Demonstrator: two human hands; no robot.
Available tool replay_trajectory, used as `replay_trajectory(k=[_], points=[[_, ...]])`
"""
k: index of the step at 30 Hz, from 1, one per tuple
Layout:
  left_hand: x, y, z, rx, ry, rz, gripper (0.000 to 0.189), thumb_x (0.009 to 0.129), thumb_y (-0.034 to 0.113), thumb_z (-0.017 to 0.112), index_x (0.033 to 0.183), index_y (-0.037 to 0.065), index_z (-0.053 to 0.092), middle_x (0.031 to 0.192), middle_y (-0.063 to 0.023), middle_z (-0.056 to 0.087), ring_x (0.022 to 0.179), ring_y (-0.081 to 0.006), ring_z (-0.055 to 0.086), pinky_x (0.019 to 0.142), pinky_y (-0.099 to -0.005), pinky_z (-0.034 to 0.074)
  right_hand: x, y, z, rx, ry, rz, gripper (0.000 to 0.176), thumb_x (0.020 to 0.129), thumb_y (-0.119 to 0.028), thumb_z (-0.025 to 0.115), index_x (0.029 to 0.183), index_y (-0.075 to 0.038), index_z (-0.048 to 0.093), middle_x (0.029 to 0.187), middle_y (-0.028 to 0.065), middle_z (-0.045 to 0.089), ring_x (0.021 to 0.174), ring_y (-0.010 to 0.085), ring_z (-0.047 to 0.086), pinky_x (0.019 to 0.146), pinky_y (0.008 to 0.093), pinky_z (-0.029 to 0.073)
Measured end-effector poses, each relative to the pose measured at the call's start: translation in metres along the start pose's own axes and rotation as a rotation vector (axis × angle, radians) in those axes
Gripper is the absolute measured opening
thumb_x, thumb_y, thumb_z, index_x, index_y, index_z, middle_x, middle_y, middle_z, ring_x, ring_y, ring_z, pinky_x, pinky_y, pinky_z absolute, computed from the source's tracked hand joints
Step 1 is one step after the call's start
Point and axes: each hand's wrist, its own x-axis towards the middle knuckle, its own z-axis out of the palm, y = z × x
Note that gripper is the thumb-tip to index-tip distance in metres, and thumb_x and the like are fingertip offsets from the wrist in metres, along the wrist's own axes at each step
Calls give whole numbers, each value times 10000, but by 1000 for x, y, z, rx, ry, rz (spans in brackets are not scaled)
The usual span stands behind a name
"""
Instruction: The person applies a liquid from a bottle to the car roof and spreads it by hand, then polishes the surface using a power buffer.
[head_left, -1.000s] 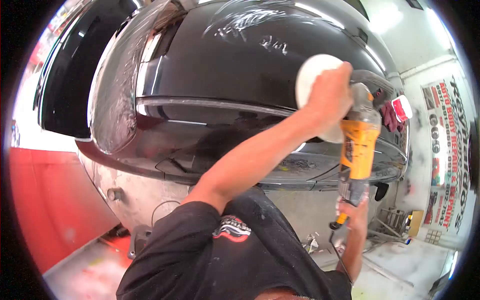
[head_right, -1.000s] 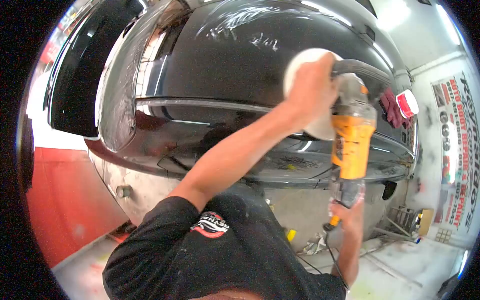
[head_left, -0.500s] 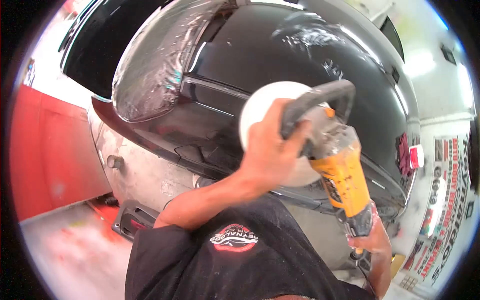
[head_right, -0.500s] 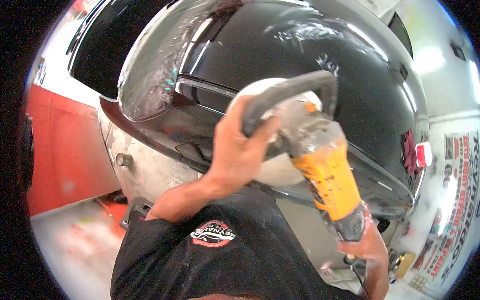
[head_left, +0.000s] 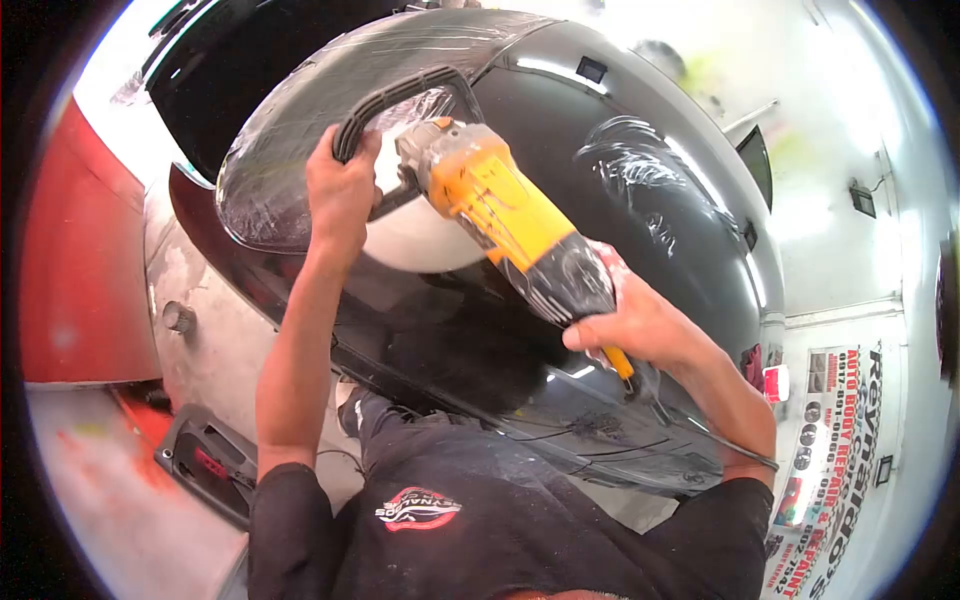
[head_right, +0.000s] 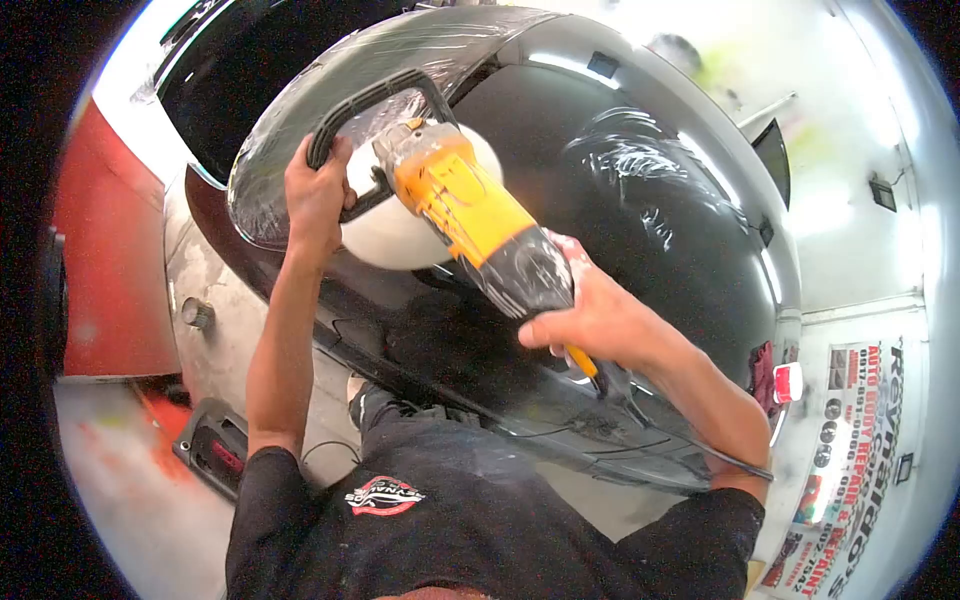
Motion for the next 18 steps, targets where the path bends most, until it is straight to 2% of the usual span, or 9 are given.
replay_trajectory(k=[3, 4, 5, 7, 9, 11, 13, 15, 18], points=[[27, -15, 28, 74, -1, 66, 120, 973, 165, 691, 1002, 65, 632, 629, 66, 462, 487, -45, 414, 412, -246, 339, 8, 4, -11, 100, 76, 25, 955, 713, -86, 809, 1506, -53, 278, 1064, 90, 555, 739, 140, 594, 617, 280, 526], [36, -24, 41, 50, -19, 63, 128, 960, 160, 709, 995, 44, 669, 710, 16, 571, 591, -82, 494, 522, -299, 423, 6, 3, -15, 78, 120, 57, 959, 707, -82, 813, 1503, -62, 279, 1044, 79, 562, 697, 116, 584, 568, 273, 513], [43, -35, 57, 164, 14, 173, 179, 941, 157, 716, 1055, 22, 691, 799, -57, 676, 721, -159, 599, 681, -339, 497, -1, 5, -20, 100, 135, 59, 956, 708, -78, 813, 1501, -64, 280, 1038, 78, 564, 695, 114, 585, 563, 271, 513], [35, -37, 92, 288, -9, 350, 185, 948, 168, 704, 1054, 17, 697, 740, -32, 646, 608, -122, 560, 547, -309, 458, -20, 15, -33, 137, 146, 61, 950, 709, -71, 813, 1497, -66, 283, 1028, 75, 569, 692, 108, 586, 552, 266, 514], [11, -39, 129, 262, -44, 396, 218, 929, 142, 699, 1101, 8, 702, 973, -137, 748, 875, -210, 690, 780, -359, 539, -46, 39, -44, 178, 245, 63, 942, 693, -48, 818, 1482, -68, 303, 1011, 72, 580, 653, 115, 589, 509, 270, 510], [-26, -33, 161, 115, -126, 237, 188, 904, 146, 695, 1047, 23, 695, 917, -174, 732, 820, -255, 711, 760, -391, 544, -81, 55, -49, 157, 364, 115, 929, 668, -27, 825, 1458, -68, 338, 982, 76, 595, 592, 133, 589, 472, 285, 506], [-59, -36, 189, 104, -203, 228, 180, 897, 154, 693, 1009, 16, 667, 864, -201, 714, 780, -284, 709, 729, -395, 537, -121, 81, -55, 245, 447, 161, 895, 647, 9, 805, 1427, -61, 372, 917, 80, 608, 547, 154, 587, 445, 298, 500], [-89, -39, 213, -31, -336, 96, 189, 887, 149, 701, 987, 1, 638, 821, -227, 690, 780, -324, 708, 714, -410, 527, -152, 92, -54, 238, 539, 209, 855, 639, 37, 772, 1399, -54, 389, 842, 85, 608, 538, 167, 592, 443, 303, 499], [-122, -40, 232, -110, -398, 103, 194, 870, 124, 707, 974, -16, 622, 812, -238, 686, 790, -361, 704, 706, -413, 522, -191, 96, -55, 228, 605, 316, 832, 630, 51, 748, 1377, -49, 397, 801, 86, 606, 538, 172, 593, 441, 304, 496]])
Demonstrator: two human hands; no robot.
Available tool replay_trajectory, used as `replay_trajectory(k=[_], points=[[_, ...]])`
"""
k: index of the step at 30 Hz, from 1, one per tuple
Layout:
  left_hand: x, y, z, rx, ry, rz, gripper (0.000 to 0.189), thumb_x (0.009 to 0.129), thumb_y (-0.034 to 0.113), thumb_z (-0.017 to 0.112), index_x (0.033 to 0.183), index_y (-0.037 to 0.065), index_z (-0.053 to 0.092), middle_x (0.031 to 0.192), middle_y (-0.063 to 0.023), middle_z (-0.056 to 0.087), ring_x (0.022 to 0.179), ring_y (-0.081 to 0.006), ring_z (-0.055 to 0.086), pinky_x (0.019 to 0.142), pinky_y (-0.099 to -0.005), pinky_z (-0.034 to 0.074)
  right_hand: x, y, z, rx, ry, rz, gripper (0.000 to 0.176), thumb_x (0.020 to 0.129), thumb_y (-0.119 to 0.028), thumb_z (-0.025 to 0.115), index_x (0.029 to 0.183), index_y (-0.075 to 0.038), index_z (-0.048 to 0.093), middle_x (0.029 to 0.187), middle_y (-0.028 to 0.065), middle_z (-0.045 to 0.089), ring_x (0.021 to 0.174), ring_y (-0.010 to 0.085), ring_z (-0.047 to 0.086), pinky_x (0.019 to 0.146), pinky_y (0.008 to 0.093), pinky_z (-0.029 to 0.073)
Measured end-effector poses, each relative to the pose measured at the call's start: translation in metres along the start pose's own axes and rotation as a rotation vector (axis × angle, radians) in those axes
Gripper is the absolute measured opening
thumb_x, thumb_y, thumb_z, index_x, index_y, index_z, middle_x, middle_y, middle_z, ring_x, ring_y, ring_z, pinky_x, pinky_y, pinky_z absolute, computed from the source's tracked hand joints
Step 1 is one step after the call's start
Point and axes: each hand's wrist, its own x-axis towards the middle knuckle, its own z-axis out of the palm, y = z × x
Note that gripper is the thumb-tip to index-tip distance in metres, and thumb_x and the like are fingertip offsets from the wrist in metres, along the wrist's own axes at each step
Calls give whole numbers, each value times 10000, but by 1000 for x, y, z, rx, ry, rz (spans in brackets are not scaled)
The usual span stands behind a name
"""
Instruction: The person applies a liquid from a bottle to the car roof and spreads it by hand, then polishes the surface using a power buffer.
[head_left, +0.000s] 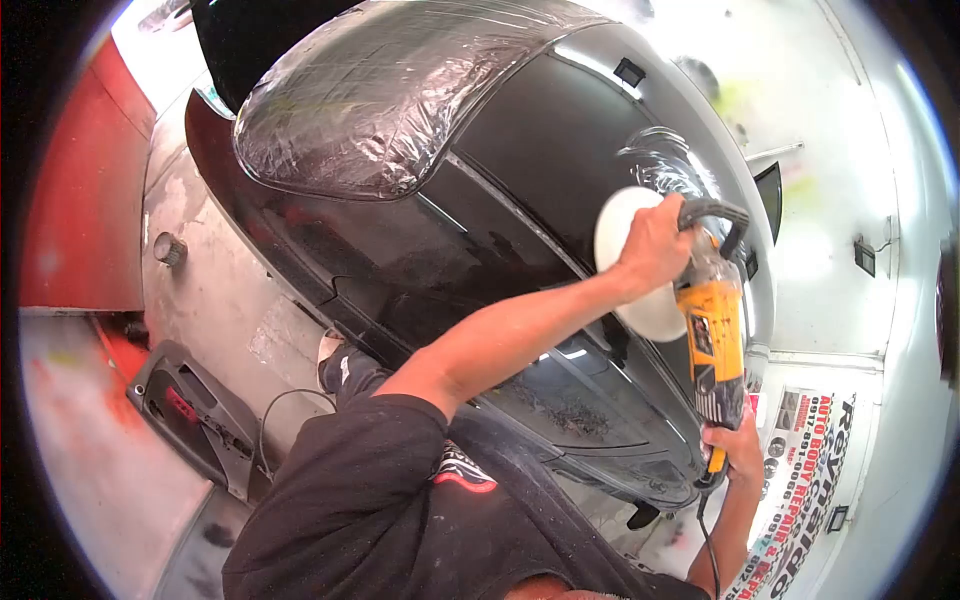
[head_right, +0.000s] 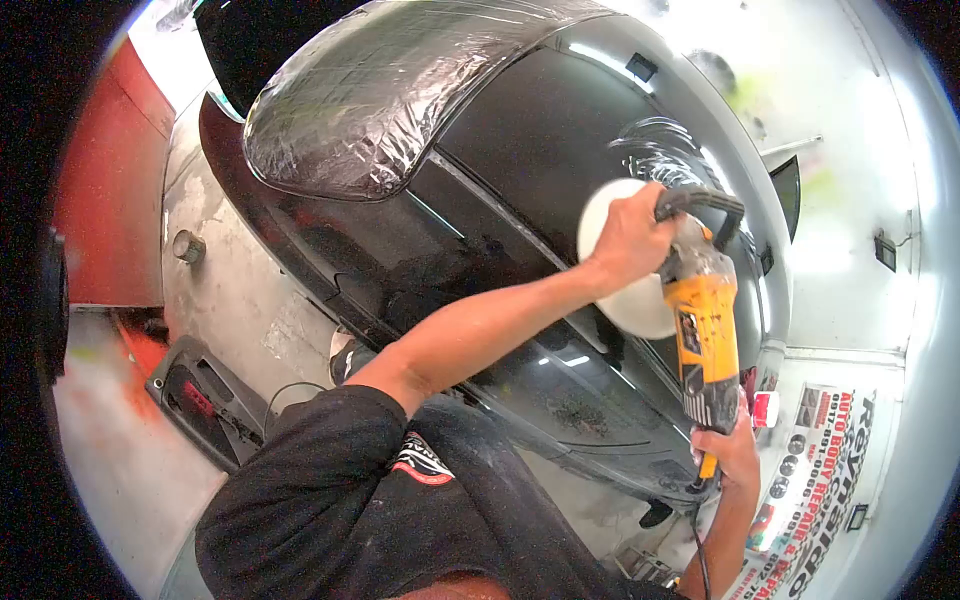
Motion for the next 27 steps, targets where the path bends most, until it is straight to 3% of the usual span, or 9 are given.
replay_trajectory(k=[3, 6, 11, 13, 17, 20, 21, 24, 27], points=[[-10, -4, 2, -17, 39, 67, 194, 880, 125, 698, 970, -29, 621, 788, -219, 684, 748, -333, 696, 690, -414, 518, -11, -6, -2, -39, 36, 19, 829, 629, 43, 754, 1373, -49, 400, 807, 89, 613, 532, 174, 589, 443, 303, 497], [-13, 17, -31, -46, 50, -64, 189, 878, 128, 698, 966, -26, 633, 741, -173, 673, 683, -234, 668, 662, -384, 514, -13, -21, 9, -65, -30, 1, 829, 636, 56, 748, 1380, -51, 397, 845, 85, 624, 544, 166, 591, 445, 301, 493], [-9, 39, -113, -45, 224, -87, 185, 874, 103, 693, 1025, 0, 671, 863, -123, 678, 760, -169, 641, 690, -337, 503, 5, -72, 62, -212, -116, -62, 866, 649, 48, 765, 1416, -59, 379, 928, 50, 613, 620, 125, 593, 482, 273, 495], [2, 28, -142, -84, 282, -57, 166, 908, 86, 686, 1050, -1, 673, 876, -53, 697, 778, -105, 609, 692, -311, 495, 19, -100, 88, -289, -165, -60, 883, 652, 38, 778, 1431, -60, 374, 945, 30, 602, 650, 102, 583, 505, 254, 495], [23, 23, -199, 63, 419, 81, 143, 944, 94, 688, 1061, 13, 680, 852, -9, 683, 764, -78, 575, 675, -280, 477, 58, -128, 127, -344, -331, -105, 973, 621, 19, 787, 1490, -38, 354, 1204, 61, 554, 1092, 180, 552, 967, 319, 456], [44, 21, -227, -28, 432, -10, 146, 960, 121, 684, 1087, 49, 685, 750, 31, 606, 616, -59, 481, 534, -262, 385, 98, -125, 144, -533, -431, -545, 916, 611, -102, 806, 1443, -7, 437, 1299, 62, 540, 1216, 187, 487, 1122, 325, 349], [56, 16, -230, 123, 449, 127, 138, 970, 136, 677, 1079, 53, 670, 717, 47, 563, 552, -46, 447, 468, -255, 341, 95, -134, 154, -363, -543, -520, 909, 631, -73, 795, 1455, -5, 416, 1278, 60, 554, 1212, 182, 488, 1113, 319, 363], [67, 13, -223, 132, 419, 73, 120, 971, 153, 671, 935, 64, 599, 647, 63, 461, 489, -46, 414, 416, -257, 316, 92, -127, 144, -266, -435, -237, 907, 686, 11, 760, 1485, -17, 331, 1179, 101, 593, 969, 159, 596, 809, 284, 529], [62, 20, -197, 230, 348, -29, 132, 933, 107, 688, 972, -8, 635, 714, 6, 550, 659, -109, 459, 609, -311, 407, 85, -109, 123, -206, -413, -172, 923, 696, 37, 746, 1496, -34, 293, 1093, 116, 612, 831, 151, 621, 689, 283, 537]])
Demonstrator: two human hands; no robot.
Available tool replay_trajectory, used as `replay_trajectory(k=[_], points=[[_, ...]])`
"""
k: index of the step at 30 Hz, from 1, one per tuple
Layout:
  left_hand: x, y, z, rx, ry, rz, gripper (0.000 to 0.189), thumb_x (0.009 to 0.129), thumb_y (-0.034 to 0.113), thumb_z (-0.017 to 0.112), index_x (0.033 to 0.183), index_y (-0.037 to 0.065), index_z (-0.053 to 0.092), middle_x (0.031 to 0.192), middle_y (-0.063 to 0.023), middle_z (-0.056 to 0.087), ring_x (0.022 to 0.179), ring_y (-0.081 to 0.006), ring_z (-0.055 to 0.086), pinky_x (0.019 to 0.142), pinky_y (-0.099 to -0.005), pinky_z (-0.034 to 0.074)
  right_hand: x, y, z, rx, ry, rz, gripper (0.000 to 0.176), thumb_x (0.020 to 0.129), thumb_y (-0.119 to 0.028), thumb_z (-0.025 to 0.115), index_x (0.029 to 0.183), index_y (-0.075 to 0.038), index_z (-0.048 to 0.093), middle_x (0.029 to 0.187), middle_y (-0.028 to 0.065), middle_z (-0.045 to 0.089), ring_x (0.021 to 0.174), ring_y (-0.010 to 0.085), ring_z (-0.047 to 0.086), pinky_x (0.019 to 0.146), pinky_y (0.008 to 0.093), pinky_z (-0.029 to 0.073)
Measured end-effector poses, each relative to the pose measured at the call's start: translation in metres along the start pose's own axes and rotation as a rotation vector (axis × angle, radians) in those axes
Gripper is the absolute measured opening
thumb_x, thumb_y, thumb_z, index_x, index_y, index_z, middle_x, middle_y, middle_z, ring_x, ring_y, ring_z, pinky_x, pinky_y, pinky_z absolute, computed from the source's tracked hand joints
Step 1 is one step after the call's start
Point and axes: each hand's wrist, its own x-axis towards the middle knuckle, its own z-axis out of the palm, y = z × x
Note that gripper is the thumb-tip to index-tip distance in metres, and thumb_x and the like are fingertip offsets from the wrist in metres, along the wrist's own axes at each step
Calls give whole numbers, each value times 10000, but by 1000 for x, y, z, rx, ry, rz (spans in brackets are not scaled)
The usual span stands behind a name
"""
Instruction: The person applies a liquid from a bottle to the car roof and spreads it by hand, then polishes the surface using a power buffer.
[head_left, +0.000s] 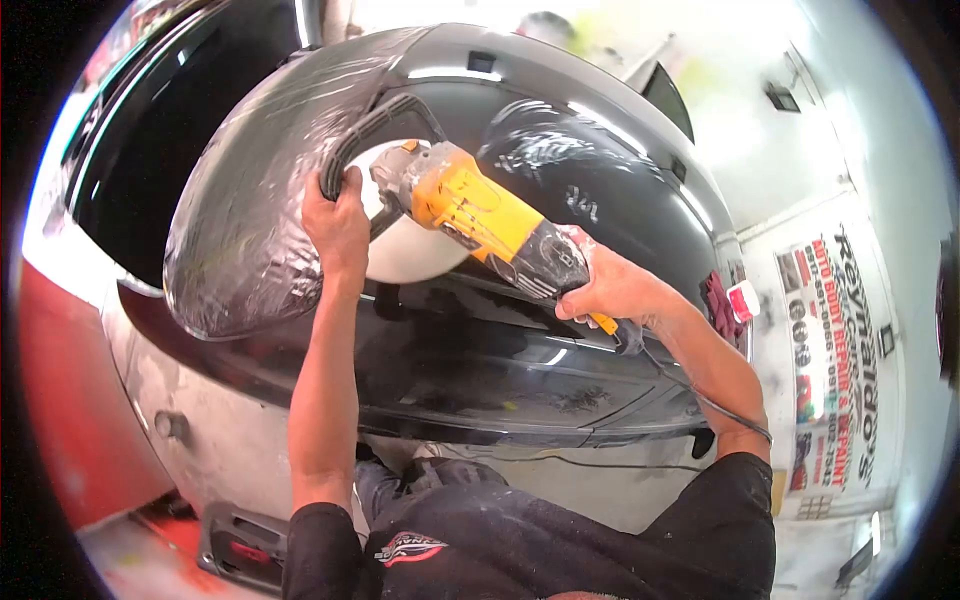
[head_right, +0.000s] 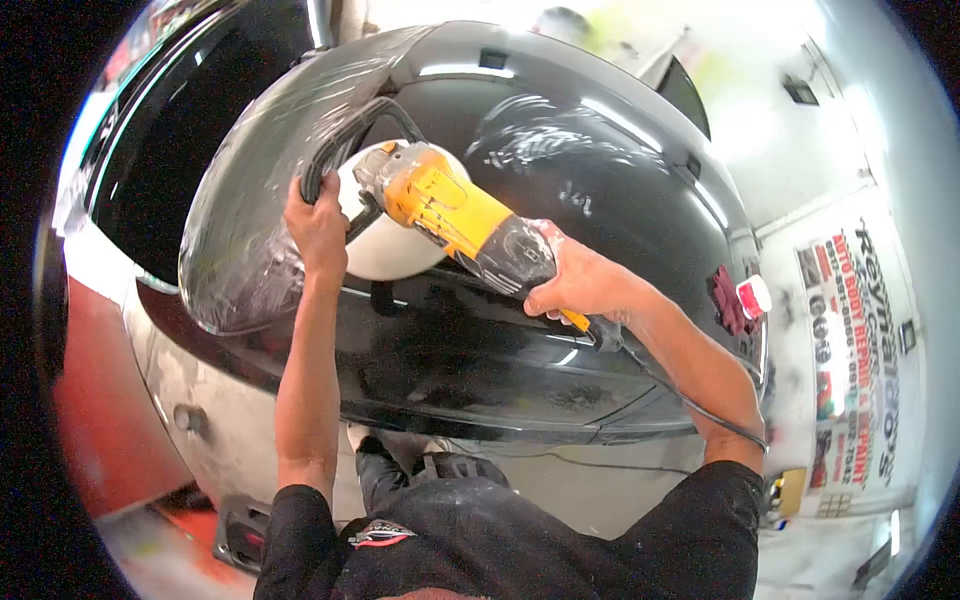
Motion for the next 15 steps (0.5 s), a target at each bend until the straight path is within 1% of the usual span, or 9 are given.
replay_trajectory(k=[4, 5, 6, 8, 9, 12, 13, 14, 15], points=[[-54, 17, 72, 33, -121, 44, 169, 942, 127, 687, 944, -22, 608, 722, -26, 551, 679, -127, 463, 635, -325, 427, -49, 84, -33, 163, 131, -159, 876, 689, 20, 737, 1466, -64, 340, 1020, 54, 581, 730, 102, 588, 568, 260, 504], [-72, 26, 89, 63, -175, 29, 161, 942, 122, 688, 947, -20, 612, 736, -34, 572, 689, -125, 477, 647, -325, 437, -77, 83, -39, 202, 126, -35, 873, 687, 21, 745, 1458, -74, 348, 1036, 53, 586, 734, 100, 587, 571, 266, 501], [-87, 18, 108, 5, -204, 83, 150, 946, 118, 684, 958, -16, 618, 752, -42, 602, 707, -120, 509, 667, -315, 453, -95, 100, -45, 225, 171, -22, 873, 687, 21, 747, 1457, -77, 347, 1024, 52, 589, 725, 101, 588, 569, 268, 499], [-121, 14, 144, -71, -301, 139, 79, 972, 99, 672, 957, 40, 622, 702, 35, 504, 611, -37, 471, 512, -251, 361, -129, 135, -53, 265, 235, 1, 873, 689, 21, 751, 1455, -83, 345, 1001, 51, 596, 708, 101, 589, 563, 272, 497], [-139, 17, 159, -78, -346, 138, 66, 970, 86, 672, 980, 33, 633, 745, 18, 546, 673, -47, 509, 566, -252, 399, -148, 142, -55, 316, 256, 10, 928, 666, 63, 740, 1471, -68, 298, 921, 68, 605, 618, 119, 587, 503, 286, 484], [-192, 34, 204, -108, -426, 172, 109, 957, 63, 673, 1049, 9, 656, 882, -47, 664, 833, -86, 598, 732, -271, 484, -191, 177, -63, 339, 370, 60, 902, 673, 51, 738, 1459, -80, 316, 897, 59, 608, 605, 117, 587, 494, 279, 479], [-205, 43, 210, -3, -513, 133, 160, 949, 77, 679, 1085, -4, 657, 976, -94, 704, 859, -121, 631, 773, -304, 515, -202, 187, -65, 339, 393, 70, 889, 676, 48, 736, 1454, -83, 324, 891, 55, 610, 600, 117, 588, 491, 276, 478], [-216, 47, 221, -2, -563, 58, 190, 920, 101, 693, 1075, -2, 653, 953, -136, 711, 826, -178, 672, 752, -342, 527, -212, 200, -66, 343, 424, 83, 877, 674, 49, 734, 1444, -80, 335, 872, 51, 611, 590, 122, 590, 486, 279, 479], [-226, 45, 233, 9, -574, 84, 200, 905, 110, 696, 1064, -2, 650, 932, -156, 712, 819, -222, 689, 744, -367, 530, -220, 211, -67, 345, 459, 88, 865, 672, 51, 733, 1434, -78, 346, 852, 46, 612, 580, 126, 592, 481, 281, 480]])
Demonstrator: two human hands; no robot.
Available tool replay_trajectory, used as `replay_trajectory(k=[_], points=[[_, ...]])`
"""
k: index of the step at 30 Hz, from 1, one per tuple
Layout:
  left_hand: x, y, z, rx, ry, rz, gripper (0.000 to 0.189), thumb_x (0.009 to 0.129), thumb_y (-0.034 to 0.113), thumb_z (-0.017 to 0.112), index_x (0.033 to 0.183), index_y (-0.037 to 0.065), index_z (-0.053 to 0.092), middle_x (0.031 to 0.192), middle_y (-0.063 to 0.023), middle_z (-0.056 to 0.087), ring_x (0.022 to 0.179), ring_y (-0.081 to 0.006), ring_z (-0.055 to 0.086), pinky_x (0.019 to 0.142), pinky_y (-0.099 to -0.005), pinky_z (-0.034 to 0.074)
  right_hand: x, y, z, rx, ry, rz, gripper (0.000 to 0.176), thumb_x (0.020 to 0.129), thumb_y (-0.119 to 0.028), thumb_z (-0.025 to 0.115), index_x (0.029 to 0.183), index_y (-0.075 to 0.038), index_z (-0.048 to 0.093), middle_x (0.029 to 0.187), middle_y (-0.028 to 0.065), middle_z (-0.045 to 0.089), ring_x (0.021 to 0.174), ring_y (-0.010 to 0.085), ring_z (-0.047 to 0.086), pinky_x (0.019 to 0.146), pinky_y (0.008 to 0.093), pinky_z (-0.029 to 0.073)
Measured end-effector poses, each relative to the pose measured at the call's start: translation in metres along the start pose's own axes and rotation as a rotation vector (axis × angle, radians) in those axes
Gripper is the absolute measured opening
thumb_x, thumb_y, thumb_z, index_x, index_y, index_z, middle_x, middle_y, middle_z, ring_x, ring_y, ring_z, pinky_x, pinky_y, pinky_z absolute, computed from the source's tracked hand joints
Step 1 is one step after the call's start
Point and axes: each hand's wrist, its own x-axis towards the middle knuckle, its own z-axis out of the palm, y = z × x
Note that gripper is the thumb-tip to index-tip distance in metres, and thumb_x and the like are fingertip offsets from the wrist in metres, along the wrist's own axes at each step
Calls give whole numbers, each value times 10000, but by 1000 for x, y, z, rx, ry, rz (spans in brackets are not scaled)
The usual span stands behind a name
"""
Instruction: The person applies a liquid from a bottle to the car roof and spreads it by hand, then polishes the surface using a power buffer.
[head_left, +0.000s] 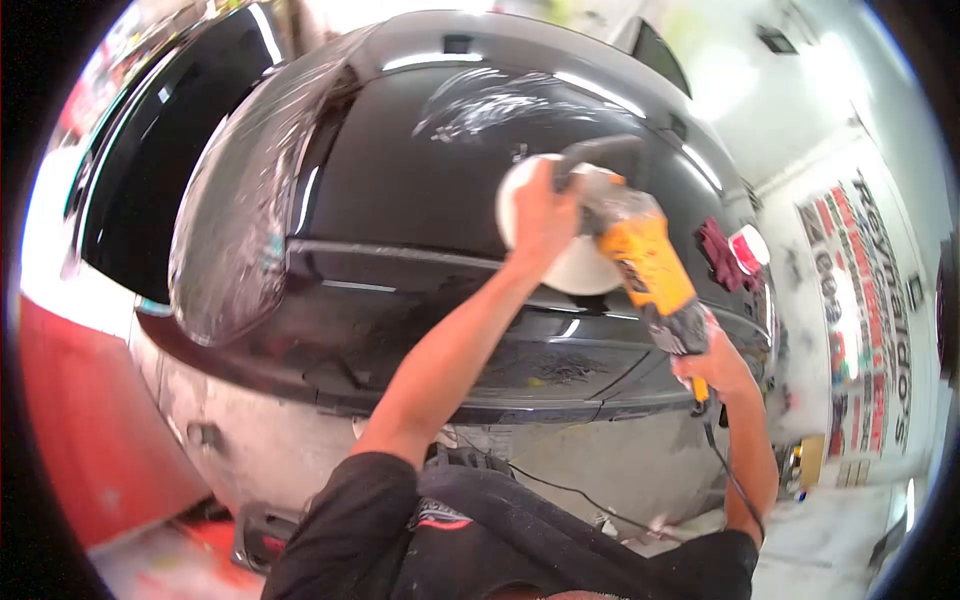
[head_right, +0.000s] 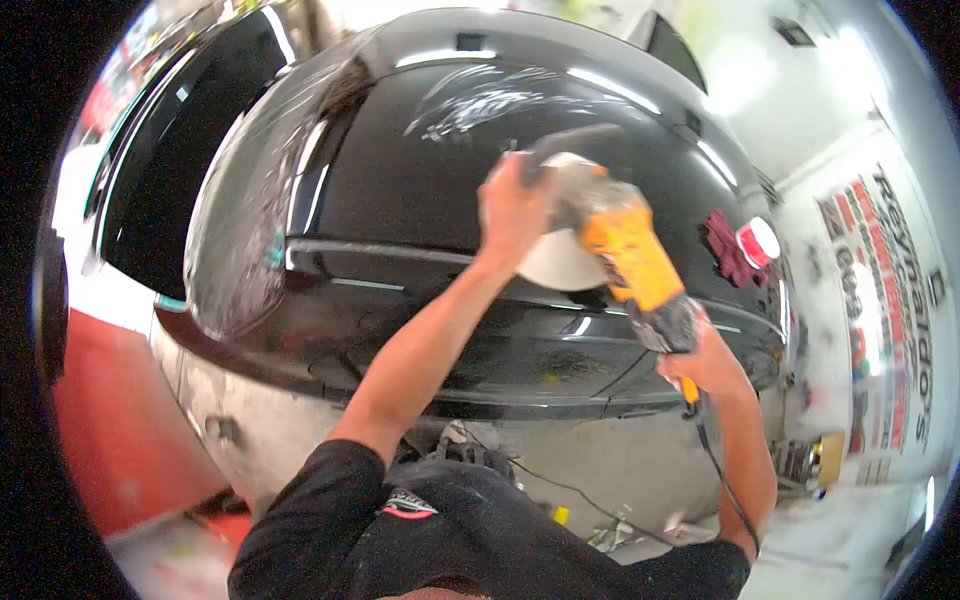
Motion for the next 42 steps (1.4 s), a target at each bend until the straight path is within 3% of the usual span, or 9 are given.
replay_trajectory(k=[6, 13, 20, 25, 26, 31, 34, 38, 42], points=[[-5, -8, 52, -150, -69, 57, 199, 884, 124, 682, 986, -31, 609, 834, -227, 681, 779, -350, 694, 703, -422, 512, -20, 21, -21, 49, 141, 112, 743, 666, 84, 735, 1312, -83, 408, 761, 56, 607, 534, 162, 593, 459, 307, 492], [12, -11, -6, -175, 86, 67, 190, 870, 119, 687, 936, -33, 595, 811, -230, 675, 734, -357, 676, 668, -425, 502, -6, -37, 14, -86, 113, 118, 739, 672, 60, 747, 1316, -62, 405, 762, 57, 608, 525, 153, 581, 452, 299, 484], [30, -17, -132, -161, 304, -34, 209, 863, 104, 692, 1022, -21, 640, 823, -192, 676, 760, -273, 682, 709, -374, 515, 39, -119, 104, -257, -13, 42, 818, 667, 54, 746, 1396, -48, 389, 817, 35, 607, 550, 114, 574, 463, 267, 473], [10, -24, -233, -202, 455, -28, 95, 929, 78, 688, 957, 12, 626, 822, 7, 602, 770, -80, 518, 676, -285, 458, 65, -149, 167, -311, -233, -18, 838, 665, 83, 727, 1422, -55, 396, 1005, 36, 601, 693, 82, 589, 504, 248, 476], [9, -34, -249, -152, 518, 41, 75, 938, 68, 675, 944, 20, 618, 820, 31, 582, 759, -70, 507, 665, -265, 437, 69, -160, 180, -350, -292, 5, 854, 660, 64, 738, 1432, -53, 393, 1112, 50, 578, 894, 114, 598, 717, 281, 529], [7, -55, -329, -155, 630, -31, 115, 966, 139, 695, 972, 72, 602, 674, 51, 522, 494, -49, 441, 416, -242, 359, 109, -174, 240, -435, -452, -213, 875, 649, 25, 759, 1441, -55, 395, 1187, 67, 562, 1125, 169, 518, 1028, 302, 400], [6, -59, -357, -116, 686, -57, 107, 945, 95, 693, 973, 9, 634, 816, -4, 615, 754, -103, 532, 682, -294, 453, 120, -180, 264, -480, -452, -228, 884, 643, 21, 762, 1444, -53, 396, 1190, 70, 563, 1138, 173, 511, 1050, 302, 383], [4, -61, -339, 49, 670, 39, 138, 958, 122, 689, 917, 58, 574, 593, 32, 499, 461, -71, 460, 411, -258, 365, 109, -162, 242, -411, -438, -142, 920, 633, 15, 782, 1459, -50, 382, 1195, 70, 563, 1146, 164, 512, 1058, 312, 379], [-11, -34, -265, -4, 515, 86, 100, 960, 94, 674, 999, 15, 625, 797, -12, 620, 752, -75, 547, 668, -262, 463, 78, -116, 179, -316, -387, -179, 943, 627, 25, 792, 1468, -45, 372, 1169, 49, 570, 1066, 151, 551, 954, 310, 462]])
